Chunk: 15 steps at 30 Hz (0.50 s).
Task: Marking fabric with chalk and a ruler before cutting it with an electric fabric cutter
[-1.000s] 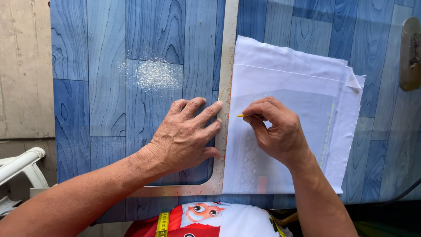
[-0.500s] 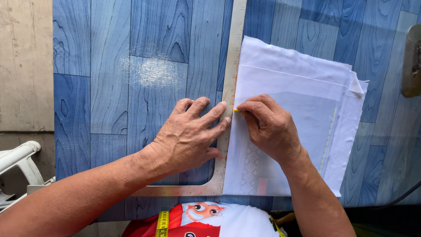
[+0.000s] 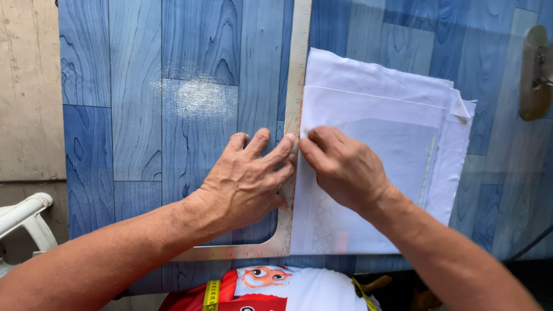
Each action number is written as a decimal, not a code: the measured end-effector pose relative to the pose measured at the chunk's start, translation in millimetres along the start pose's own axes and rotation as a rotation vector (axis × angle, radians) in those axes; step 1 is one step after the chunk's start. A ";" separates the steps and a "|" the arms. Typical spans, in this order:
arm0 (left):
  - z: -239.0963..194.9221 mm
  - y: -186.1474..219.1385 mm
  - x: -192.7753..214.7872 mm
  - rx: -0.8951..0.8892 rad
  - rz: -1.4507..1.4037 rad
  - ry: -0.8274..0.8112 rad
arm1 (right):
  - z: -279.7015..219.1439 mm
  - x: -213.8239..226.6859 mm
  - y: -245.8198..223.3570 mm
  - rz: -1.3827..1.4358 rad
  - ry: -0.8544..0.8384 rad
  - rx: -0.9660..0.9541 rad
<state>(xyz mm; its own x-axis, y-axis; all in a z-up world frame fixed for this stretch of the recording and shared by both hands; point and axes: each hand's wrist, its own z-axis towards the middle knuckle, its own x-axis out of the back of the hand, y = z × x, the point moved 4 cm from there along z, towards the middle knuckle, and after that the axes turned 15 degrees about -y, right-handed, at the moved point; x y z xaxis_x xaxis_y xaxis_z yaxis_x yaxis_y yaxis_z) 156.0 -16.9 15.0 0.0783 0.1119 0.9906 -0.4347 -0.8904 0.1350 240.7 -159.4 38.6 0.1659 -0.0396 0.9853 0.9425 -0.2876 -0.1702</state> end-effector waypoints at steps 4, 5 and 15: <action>2.5 -0.9 0.8 0.007 -0.005 -0.013 | -7.1 78.4 6.5 0.084 -0.199 -0.090; 0.1 -2.8 -0.1 0.007 -0.044 0.004 | -12.4 114.3 2.6 0.361 -0.037 -0.004; -107.9 17.2 0.1 -0.004 -0.366 -0.154 | -203.3 41.2 -25.6 1.136 0.533 -0.558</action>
<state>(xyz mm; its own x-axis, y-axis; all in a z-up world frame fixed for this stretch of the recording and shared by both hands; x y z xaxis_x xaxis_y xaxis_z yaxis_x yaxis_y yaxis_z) 51.7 15.3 19.6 0.3624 0.3536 0.8623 -0.3564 -0.8023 0.4788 164.5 -348.2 85.7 0.5110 -0.8324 0.2145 0.1031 -0.1884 -0.9767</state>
